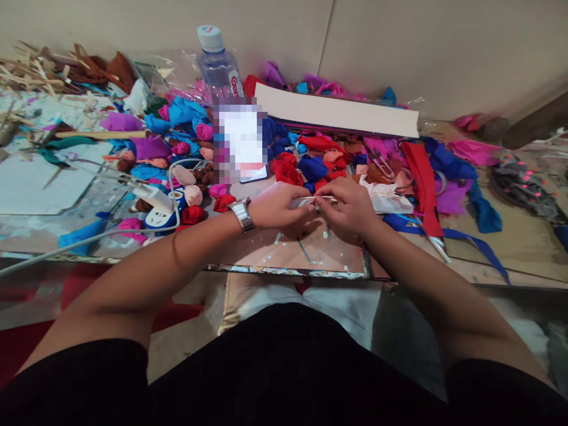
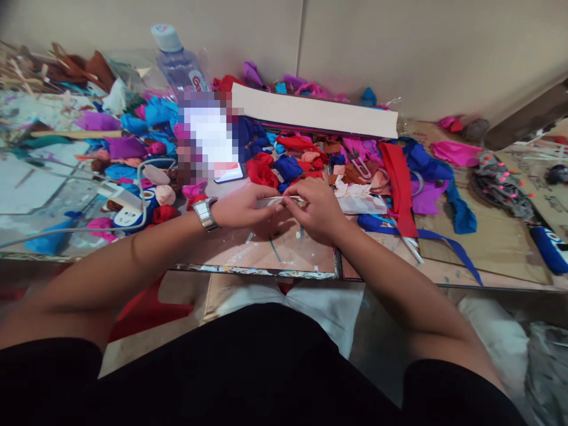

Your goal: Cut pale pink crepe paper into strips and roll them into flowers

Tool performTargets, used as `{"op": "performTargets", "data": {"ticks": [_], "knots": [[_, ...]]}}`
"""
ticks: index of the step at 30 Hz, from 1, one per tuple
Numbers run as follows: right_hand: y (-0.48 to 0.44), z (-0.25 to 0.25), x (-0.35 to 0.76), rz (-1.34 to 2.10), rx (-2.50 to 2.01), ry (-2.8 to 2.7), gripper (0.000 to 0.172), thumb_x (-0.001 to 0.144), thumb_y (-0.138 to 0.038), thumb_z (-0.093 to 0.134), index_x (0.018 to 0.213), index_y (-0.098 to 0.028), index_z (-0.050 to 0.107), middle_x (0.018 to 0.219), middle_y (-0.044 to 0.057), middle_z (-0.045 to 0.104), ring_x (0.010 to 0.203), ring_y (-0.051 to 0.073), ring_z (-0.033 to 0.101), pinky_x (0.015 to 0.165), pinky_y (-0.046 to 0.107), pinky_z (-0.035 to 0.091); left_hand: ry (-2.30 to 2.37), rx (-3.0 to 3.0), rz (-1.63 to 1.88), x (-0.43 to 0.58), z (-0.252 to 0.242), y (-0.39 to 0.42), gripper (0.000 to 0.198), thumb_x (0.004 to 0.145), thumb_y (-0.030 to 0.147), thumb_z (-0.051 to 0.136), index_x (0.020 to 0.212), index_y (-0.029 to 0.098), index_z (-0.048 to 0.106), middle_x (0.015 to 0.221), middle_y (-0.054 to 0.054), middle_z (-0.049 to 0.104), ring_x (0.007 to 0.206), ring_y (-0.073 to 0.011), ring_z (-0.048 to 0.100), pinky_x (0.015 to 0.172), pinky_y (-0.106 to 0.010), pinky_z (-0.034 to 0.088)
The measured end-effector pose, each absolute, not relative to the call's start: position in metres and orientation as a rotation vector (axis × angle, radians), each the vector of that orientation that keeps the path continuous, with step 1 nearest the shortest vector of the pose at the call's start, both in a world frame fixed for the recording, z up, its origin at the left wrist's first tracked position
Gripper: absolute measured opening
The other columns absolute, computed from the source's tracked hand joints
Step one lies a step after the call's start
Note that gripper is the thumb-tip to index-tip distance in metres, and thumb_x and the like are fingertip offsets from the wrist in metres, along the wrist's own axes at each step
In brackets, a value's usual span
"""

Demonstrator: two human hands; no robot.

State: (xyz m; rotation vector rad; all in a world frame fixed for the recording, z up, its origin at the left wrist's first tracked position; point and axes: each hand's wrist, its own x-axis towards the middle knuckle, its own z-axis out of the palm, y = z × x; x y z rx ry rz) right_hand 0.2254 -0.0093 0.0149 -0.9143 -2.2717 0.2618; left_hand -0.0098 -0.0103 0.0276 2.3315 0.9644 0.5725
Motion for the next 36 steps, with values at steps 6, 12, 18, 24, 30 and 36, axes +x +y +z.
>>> {"op": "performTargets", "data": {"ticks": [6, 12, 18, 24, 30, 36], "knots": [[-0.009, 0.013, 0.224, 0.295, -0.953, -2.250, 0.027, 0.102, -0.046, 0.060, 0.099, -0.025, 0.075, 0.094, 0.007, 0.078, 0.090, 0.025, 0.069, 0.084, 0.041, 0.050, 1.020, 2.165, 0.608, -0.008, 0.025, -0.009, 0.043, 0.101, 0.049, 0.052, 0.084, 0.015, 0.072, 0.076, -0.005, 0.073, 0.066, -0.0139, 0.064, 0.063, -0.026, 0.046], [-0.010, 0.017, 0.225, 0.218, -0.886, -2.275, 0.024, 0.104, -0.044, 0.058, 0.104, -0.026, 0.074, 0.101, 0.008, 0.079, 0.098, 0.026, 0.070, 0.092, 0.044, 0.049, 0.782, 1.426, 0.486, -0.008, 0.031, -0.013, 0.028, 0.101, 0.041, 0.059, 0.092, 0.016, 0.068, 0.088, -0.009, 0.080, 0.074, -0.0183, 0.076, 0.067, -0.030, 0.059], [-0.008, 0.020, 0.230, 0.131, -0.816, -2.338, 0.025, 0.106, -0.041, 0.053, 0.108, -0.030, 0.075, 0.109, 0.007, 0.080, 0.104, 0.028, 0.070, 0.099, 0.050, 0.046, 0.826, 1.287, 0.570, -0.005, 0.033, -0.016, 0.033, 0.106, 0.043, 0.050, 0.091, 0.017, 0.065, 0.086, -0.010, 0.079, 0.074, -0.0202, 0.077, 0.072, -0.036, 0.063], [-0.006, 0.020, 0.230, 0.150, -0.815, -2.320, 0.024, 0.104, -0.043, 0.056, 0.105, -0.028, 0.075, 0.105, 0.007, 0.079, 0.102, 0.028, 0.070, 0.097, 0.048, 0.045, 0.838, 1.581, 0.580, -0.009, 0.031, -0.006, 0.039, 0.097, 0.053, 0.066, 0.089, 0.015, 0.072, 0.082, -0.007, 0.078, 0.072, -0.0164, 0.074, 0.066, -0.027, 0.056], [-0.006, 0.014, 0.225, 0.196, -0.857, -2.234, 0.023, 0.103, -0.042, 0.060, 0.100, -0.025, 0.074, 0.099, 0.008, 0.078, 0.099, 0.027, 0.067, 0.093, 0.046, 0.049, 1.051, 2.068, 0.829, -0.009, 0.026, -0.006, 0.036, 0.097, 0.049, 0.067, 0.092, 0.016, 0.081, 0.081, -0.005, 0.079, 0.069, -0.0136, 0.068, 0.063, -0.025, 0.046], [-0.011, 0.015, 0.220, 0.225, -0.907, -2.217, 0.022, 0.103, -0.040, 0.059, 0.097, -0.023, 0.071, 0.094, 0.008, 0.075, 0.101, 0.028, 0.062, 0.091, 0.045, 0.048, 1.067, 2.676, 0.968, -0.010, 0.015, -0.007, 0.030, 0.104, 0.039, 0.060, 0.095, 0.020, 0.080, 0.085, -0.005, 0.079, 0.074, -0.0155, 0.071, 0.065, -0.027, 0.043]]}}
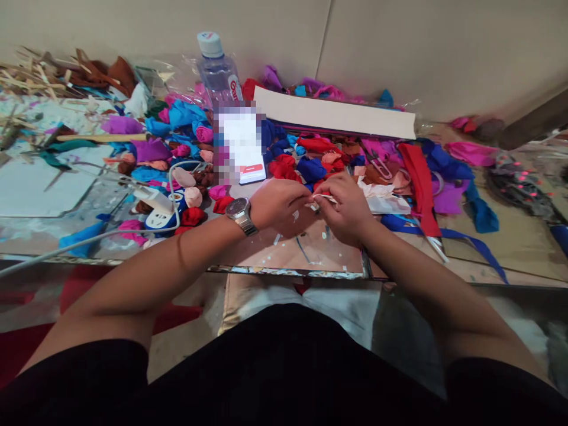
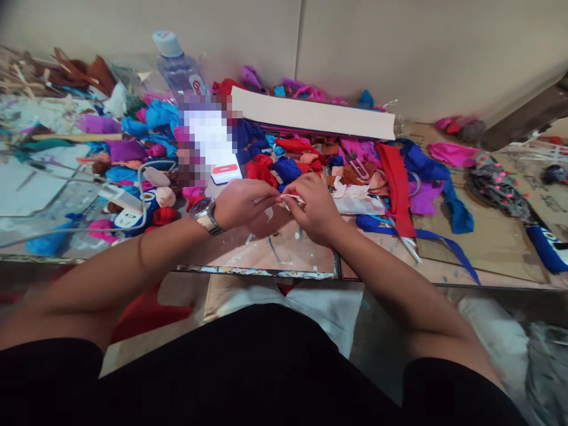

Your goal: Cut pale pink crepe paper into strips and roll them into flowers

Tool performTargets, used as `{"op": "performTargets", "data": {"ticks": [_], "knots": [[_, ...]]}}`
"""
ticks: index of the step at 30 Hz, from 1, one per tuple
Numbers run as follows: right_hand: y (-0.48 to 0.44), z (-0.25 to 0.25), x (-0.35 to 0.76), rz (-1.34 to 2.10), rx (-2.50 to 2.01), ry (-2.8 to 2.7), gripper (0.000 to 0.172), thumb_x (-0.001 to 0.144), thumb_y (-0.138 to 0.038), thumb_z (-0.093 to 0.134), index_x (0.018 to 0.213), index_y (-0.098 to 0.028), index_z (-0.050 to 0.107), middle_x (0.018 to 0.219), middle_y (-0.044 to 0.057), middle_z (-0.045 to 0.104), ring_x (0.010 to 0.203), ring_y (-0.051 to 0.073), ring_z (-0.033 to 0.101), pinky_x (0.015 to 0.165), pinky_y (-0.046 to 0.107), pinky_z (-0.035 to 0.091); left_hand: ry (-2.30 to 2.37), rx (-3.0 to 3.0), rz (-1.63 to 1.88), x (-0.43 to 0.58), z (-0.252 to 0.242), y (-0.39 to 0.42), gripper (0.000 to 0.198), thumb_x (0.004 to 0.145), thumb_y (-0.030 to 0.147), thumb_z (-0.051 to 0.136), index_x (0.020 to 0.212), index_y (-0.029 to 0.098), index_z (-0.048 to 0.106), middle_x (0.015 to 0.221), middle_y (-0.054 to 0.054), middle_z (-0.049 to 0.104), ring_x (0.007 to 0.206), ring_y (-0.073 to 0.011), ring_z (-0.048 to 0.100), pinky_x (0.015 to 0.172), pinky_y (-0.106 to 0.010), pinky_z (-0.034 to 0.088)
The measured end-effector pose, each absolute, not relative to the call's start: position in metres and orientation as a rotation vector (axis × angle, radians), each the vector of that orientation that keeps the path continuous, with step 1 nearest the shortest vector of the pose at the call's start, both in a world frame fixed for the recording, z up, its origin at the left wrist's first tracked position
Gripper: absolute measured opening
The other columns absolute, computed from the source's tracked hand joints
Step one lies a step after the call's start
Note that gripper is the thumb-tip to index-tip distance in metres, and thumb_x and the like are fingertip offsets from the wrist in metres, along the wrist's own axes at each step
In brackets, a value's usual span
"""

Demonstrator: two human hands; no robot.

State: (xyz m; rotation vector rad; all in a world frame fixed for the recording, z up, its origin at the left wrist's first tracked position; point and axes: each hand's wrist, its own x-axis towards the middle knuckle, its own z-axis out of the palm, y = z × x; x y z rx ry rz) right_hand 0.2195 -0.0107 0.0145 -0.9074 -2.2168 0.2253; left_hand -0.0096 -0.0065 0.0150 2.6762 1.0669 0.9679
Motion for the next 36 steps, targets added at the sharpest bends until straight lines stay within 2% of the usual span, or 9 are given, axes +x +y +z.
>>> {"op": "performTargets", "data": {"ticks": [5, 11, 21, 29, 36], "knots": [[-0.0111, 0.0143, 0.2186, 0.262, -0.914, -2.241, 0.020, 0.104, -0.037, 0.055, 0.097, -0.022, 0.067, 0.095, 0.009, 0.072, 0.100, 0.028, 0.061, 0.088, 0.043, 0.049, 1.013, 2.745, 0.973, -0.0085, 0.0170, -0.0088, 0.033, 0.105, 0.038, 0.054, 0.095, 0.018, 0.078, 0.085, -0.007, 0.078, 0.073, -0.0163, 0.070, 0.065, -0.028, 0.043], [-0.0092, 0.0134, 0.2207, 0.234, -0.852, -2.233, 0.018, 0.102, -0.040, 0.063, 0.103, -0.024, 0.070, 0.101, 0.007, 0.077, 0.099, 0.026, 0.065, 0.092, 0.043, 0.048, 1.045, 2.531, 0.923, -0.0083, 0.0214, -0.0082, 0.037, 0.104, 0.042, 0.053, 0.093, 0.017, 0.077, 0.083, -0.005, 0.078, 0.071, -0.0159, 0.068, 0.067, -0.029, 0.043], [-0.0084, 0.0137, 0.2217, 0.257, -0.906, -2.247, 0.018, 0.100, -0.036, 0.061, 0.092, -0.022, 0.068, 0.090, 0.007, 0.073, 0.095, 0.027, 0.063, 0.086, 0.043, 0.047, 1.060, 2.353, 0.793, -0.0060, 0.0227, -0.0111, 0.038, 0.101, 0.048, 0.057, 0.093, 0.018, 0.079, 0.084, -0.003, 0.078, 0.072, -0.0143, 0.067, 0.068, -0.027, 0.042], [-0.0070, 0.0102, 0.2236, 0.260, -0.915, -2.266, 0.018, 0.100, -0.038, 0.064, 0.096, -0.023, 0.072, 0.092, 0.006, 0.074, 0.094, 0.026, 0.064, 0.087, 0.042, 0.046, 1.142, 2.442, 0.738, -0.0077, 0.0206, -0.0090, 0.041, 0.101, 0.052, 0.055, 0.092, 0.020, 0.080, 0.078, -0.004, 0.076, 0.067, -0.0145, 0.063, 0.064, -0.029, 0.037], [-0.0076, 0.0123, 0.2237, 0.297, -0.965, -2.215, 0.020, 0.100, -0.038, 0.062, 0.095, -0.022, 0.072, 0.094, 0.007, 0.075, 0.093, 0.026, 0.066, 0.085, 0.041, 0.047, 1.082, 2.311, 0.691, -0.0077, 0.0232, -0.0098, 0.042, 0.100, 0.049, 0.054, 0.087, 0.017, 0.077, 0.076, -0.004, 0.075, 0.065, -0.0141, 0.063, 0.063, -0.027, 0.042]]}}
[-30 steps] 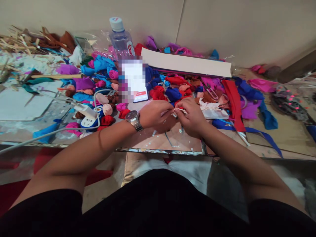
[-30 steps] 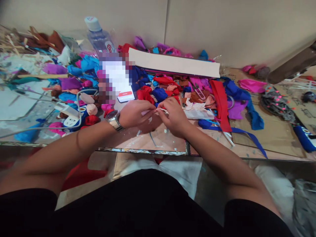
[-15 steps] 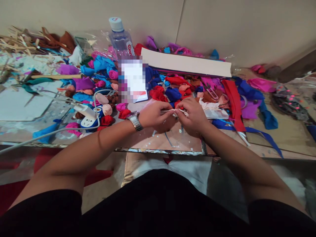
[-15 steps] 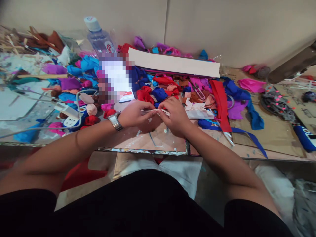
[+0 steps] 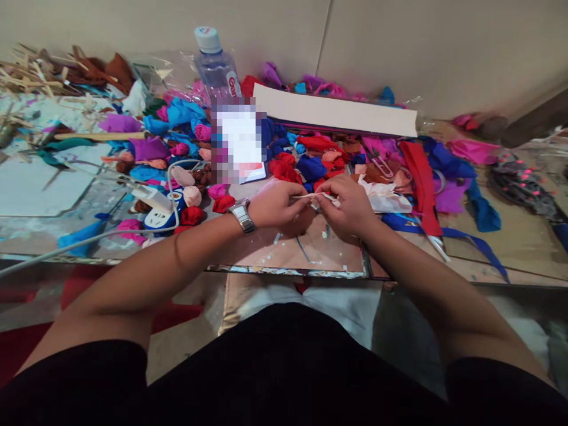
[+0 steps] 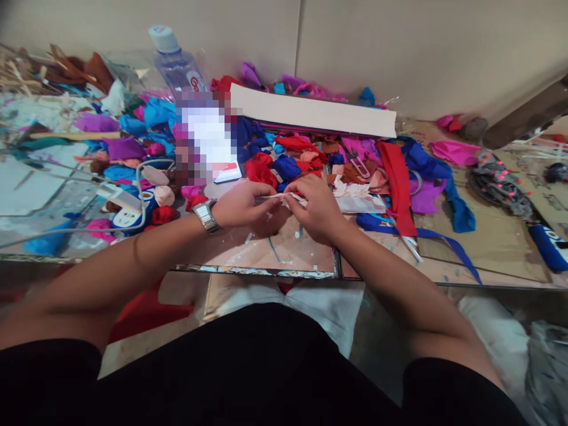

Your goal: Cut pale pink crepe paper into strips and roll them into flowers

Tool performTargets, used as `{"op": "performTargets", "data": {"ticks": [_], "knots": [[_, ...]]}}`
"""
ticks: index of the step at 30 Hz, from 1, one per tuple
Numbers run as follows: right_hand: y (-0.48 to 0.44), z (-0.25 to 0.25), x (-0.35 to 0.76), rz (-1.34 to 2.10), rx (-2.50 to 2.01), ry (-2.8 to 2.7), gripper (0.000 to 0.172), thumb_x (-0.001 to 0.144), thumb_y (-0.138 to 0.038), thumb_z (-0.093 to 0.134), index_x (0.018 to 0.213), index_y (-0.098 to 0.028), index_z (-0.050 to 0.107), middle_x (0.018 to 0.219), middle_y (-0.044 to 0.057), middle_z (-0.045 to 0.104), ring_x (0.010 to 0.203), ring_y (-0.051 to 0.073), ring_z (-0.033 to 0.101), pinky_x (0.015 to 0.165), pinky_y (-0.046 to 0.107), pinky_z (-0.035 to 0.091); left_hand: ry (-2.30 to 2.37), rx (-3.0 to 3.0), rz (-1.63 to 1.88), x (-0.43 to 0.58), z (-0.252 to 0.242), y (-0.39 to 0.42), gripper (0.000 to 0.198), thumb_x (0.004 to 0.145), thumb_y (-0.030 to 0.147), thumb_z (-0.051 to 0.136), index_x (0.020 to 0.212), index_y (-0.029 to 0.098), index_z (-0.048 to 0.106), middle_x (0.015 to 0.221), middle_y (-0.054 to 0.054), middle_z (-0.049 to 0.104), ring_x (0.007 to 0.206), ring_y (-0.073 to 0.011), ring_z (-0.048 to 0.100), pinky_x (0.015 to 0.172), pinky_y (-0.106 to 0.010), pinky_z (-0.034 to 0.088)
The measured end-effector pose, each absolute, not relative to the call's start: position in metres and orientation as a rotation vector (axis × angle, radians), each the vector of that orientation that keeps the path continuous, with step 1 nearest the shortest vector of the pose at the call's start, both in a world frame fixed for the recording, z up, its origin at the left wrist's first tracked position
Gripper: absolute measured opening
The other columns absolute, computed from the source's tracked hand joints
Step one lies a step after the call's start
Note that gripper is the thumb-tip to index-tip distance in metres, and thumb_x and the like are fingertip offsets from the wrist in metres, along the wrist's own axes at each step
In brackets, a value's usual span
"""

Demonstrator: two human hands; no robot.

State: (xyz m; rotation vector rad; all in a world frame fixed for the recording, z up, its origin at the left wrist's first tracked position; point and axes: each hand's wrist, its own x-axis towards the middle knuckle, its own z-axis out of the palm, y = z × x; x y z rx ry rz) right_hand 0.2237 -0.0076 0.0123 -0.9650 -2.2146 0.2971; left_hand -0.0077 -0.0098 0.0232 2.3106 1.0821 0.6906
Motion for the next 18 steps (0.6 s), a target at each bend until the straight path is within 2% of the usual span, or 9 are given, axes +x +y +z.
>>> {"op": "performTargets", "data": {"ticks": [4, 7, 14, 18], "knots": [[-0.008, 0.014, 0.224, 0.320, -0.913, -2.235, 0.021, 0.098, -0.042, 0.067, 0.101, -0.023, 0.076, 0.099, 0.007, 0.079, 0.094, 0.025, 0.069, 0.088, 0.041, 0.048, 1.114, 2.314, 0.653, -0.008, 0.019, -0.008, 0.043, 0.101, 0.049, 0.054, 0.085, 0.018, 0.078, 0.074, -0.004, 0.074, 0.063, -0.0136, 0.062, 0.061, -0.026, 0.041], [-0.008, 0.012, 0.224, 0.296, -0.917, -2.255, 0.021, 0.099, -0.043, 0.066, 0.099, -0.024, 0.077, 0.095, 0.007, 0.079, 0.091, 0.025, 0.069, 0.085, 0.040, 0.047, 1.084, 2.314, 0.651, -0.007, 0.016, -0.007, 0.041, 0.100, 0.049, 0.055, 0.084, 0.017, 0.077, 0.072, -0.004, 0.073, 0.061, -0.0125, 0.061, 0.058, -0.025, 0.041], [-0.008, 0.012, 0.223, 0.280, -0.920, -2.232, 0.028, 0.102, -0.048, 0.061, 0.097, -0.025, 0.076, 0.089, 0.006, 0.077, 0.085, 0.024, 0.068, 0.082, 0.040, 0.048, 0.923, 1.958, 0.576, -0.008, 0.029, -0.008, 0.040, 0.100, 0.048, 0.059, 0.085, 0.015, 0.076, 0.080, -0.006, 0.078, 0.068, -0.0122, 0.069, 0.061, -0.021, 0.049], [-0.008, 0.016, 0.223, 0.279, -0.868, -2.229, 0.028, 0.103, -0.048, 0.060, 0.100, -0.026, 0.076, 0.093, 0.006, 0.079, 0.088, 0.024, 0.070, 0.085, 0.041, 0.050, 0.782, 1.621, 0.555, -0.010, 0.036, -0.009, 0.031, 0.099, 0.042, 0.065, 0.086, 0.014, 0.073, 0.082, -0.009, 0.079, 0.072, -0.0147, 0.075, 0.070, -0.025, 0.058]]}}
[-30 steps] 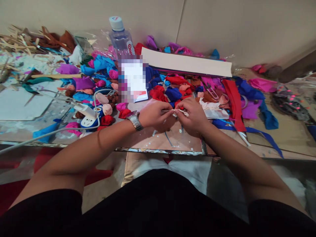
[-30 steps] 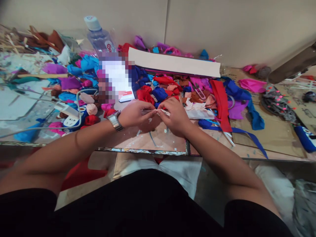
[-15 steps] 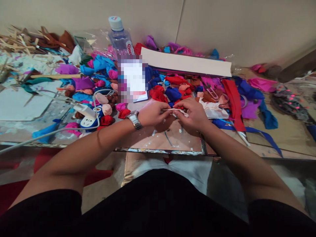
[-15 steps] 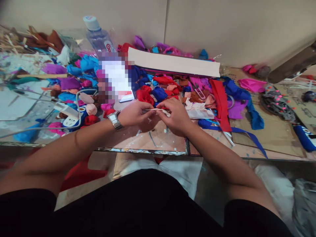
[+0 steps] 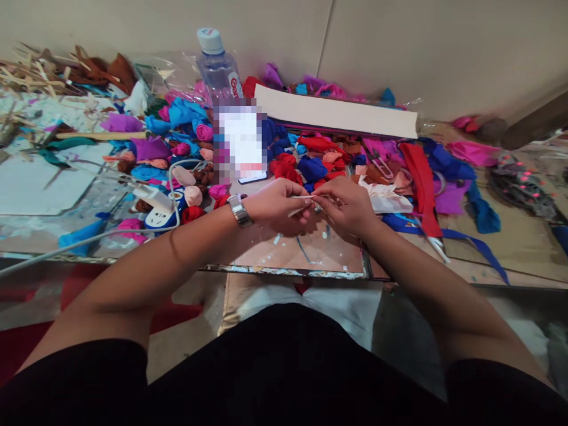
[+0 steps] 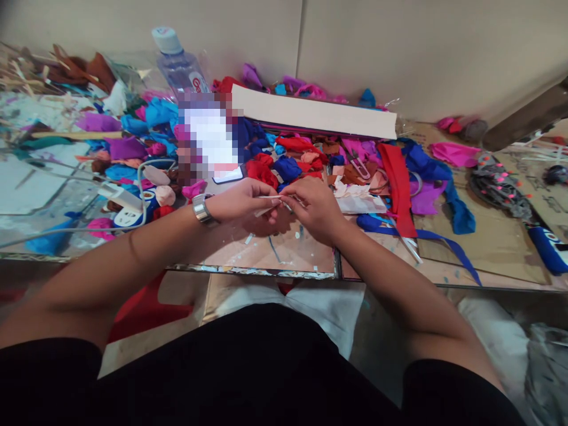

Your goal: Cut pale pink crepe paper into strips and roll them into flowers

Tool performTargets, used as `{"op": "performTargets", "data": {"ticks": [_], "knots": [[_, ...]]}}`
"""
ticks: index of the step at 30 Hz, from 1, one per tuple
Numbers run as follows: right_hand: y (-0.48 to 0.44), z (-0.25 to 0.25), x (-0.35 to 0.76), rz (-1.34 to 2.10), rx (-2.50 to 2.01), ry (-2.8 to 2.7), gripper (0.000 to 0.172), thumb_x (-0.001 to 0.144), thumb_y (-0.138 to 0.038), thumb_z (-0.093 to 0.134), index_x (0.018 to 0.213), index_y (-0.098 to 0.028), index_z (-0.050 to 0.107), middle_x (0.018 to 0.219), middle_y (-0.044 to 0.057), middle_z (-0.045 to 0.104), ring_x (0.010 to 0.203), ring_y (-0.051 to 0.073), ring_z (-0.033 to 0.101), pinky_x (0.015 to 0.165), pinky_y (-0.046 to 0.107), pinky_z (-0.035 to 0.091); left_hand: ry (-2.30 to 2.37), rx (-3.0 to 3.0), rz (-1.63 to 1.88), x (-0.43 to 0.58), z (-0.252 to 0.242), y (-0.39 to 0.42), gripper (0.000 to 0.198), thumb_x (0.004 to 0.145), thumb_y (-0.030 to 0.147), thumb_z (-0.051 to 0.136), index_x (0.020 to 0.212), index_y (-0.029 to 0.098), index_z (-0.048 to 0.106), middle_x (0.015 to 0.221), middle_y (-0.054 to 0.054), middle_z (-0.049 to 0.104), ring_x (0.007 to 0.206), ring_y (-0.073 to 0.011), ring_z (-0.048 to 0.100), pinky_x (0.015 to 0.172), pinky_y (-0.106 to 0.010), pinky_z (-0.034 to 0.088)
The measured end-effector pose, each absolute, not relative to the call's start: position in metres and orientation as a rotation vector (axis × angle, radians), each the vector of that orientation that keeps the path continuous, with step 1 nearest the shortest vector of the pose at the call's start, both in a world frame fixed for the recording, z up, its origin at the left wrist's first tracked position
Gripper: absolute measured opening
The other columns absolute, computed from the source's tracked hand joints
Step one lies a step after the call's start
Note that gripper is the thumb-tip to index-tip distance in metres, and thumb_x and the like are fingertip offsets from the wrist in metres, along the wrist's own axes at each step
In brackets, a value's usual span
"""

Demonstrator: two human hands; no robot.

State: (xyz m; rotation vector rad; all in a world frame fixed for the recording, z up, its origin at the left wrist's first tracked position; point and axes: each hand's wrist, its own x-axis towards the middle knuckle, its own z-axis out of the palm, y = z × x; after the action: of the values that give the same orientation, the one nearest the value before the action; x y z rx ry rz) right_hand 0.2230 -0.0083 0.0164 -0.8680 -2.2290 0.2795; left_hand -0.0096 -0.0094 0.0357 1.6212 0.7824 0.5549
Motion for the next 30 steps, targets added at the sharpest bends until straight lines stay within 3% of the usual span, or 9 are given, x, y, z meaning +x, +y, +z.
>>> {"op": "performTargets", "data": {"ticks": [5, 11, 20, 26, 30], "knots": [[-0.006, 0.020, 0.226, 0.222, -0.728, -2.258, 0.022, 0.103, -0.043, 0.061, 0.104, -0.027, 0.076, 0.101, 0.007, 0.080, 0.097, 0.025, 0.072, 0.091, 0.043, 0.051, 0.728, 1.444, 0.572, -0.012, 0.034, -0.009, 0.041, 0.103, 0.049, 0.058, 0.086, 0.015, 0.074, 0.084, -0.012, 0.080, 0.073, -0.0179, 0.077, 0.073, -0.032, 0.063], [-0.005, 0.021, 0.228, 0.176, -0.763, -2.293, 0.023, 0.104, -0.044, 0.059, 0.102, -0.027, 0.075, 0.101, 0.007, 0.080, 0.099, 0.026, 0.071, 0.093, 0.045, 0.049, 0.789, 1.605, 0.637, -0.010, 0.034, -0.006, 0.045, 0.092, 0.058, 0.073, 0.086, 0.013, 0.075, 0.079, -0.010, 0.078, 0.067, -0.0142, 0.073, 0.065, -0.026, 0.058], [-0.009, 0.017, 0.222, 0.190, -0.915, -2.256, 0.027, 0.105, -0.044, 0.054, 0.097, -0.023, 0.069, 0.094, 0.008, 0.075, 0.092, 0.027, 0.066, 0.086, 0.043, 0.046, 1.066, 2.297, 0.913, -0.008, 0.026, -0.010, 0.031, 0.098, 0.046, 0.066, 0.092, 0.020, 0.081, 0.084, -0.005, 0.081, 0.073, -0.0145, 0.072, 0.069, -0.026, 0.049], [-0.012, 0.013, 0.219, 0.320, -1.007, -2.224, 0.032, 0.108, -0.047, 0.046, 0.099, -0.022, 0.064, 0.095, 0.009, 0.071, 0.090, 0.025, 0.063, 0.079, 0.039, 0.045, 1.106, 2.621, 0.946, -0.008, 0.021, -0.012, 0.034, 0.104, 0.041, 0.055, 0.097, 0.020, 0.081, 0.086, -0.006, 0.080, 0.074, -0.0160, 0.072, 0.067, -0.028, 0.043], [-0.010, 0.012, 0.220, 0.372, -0.972, -2.213, 0.028, 0.105, -0.048, 0.055, 0.101, -0.022, 0.067, 0.096, 0.007, 0.073, 0.090, 0.024, 0.065, 0.081, 0.038, 0.046, 1.156, 2.637, 0.900, -0.010, 0.020, -0.010, 0.036, 0.104, 0.042, 0.054, 0.093, 0.021, 0.081, 0.081, -0.005, 0.079, 0.071, -0.0166, 0.071, 0.064, -0.029, 0.040]]}}
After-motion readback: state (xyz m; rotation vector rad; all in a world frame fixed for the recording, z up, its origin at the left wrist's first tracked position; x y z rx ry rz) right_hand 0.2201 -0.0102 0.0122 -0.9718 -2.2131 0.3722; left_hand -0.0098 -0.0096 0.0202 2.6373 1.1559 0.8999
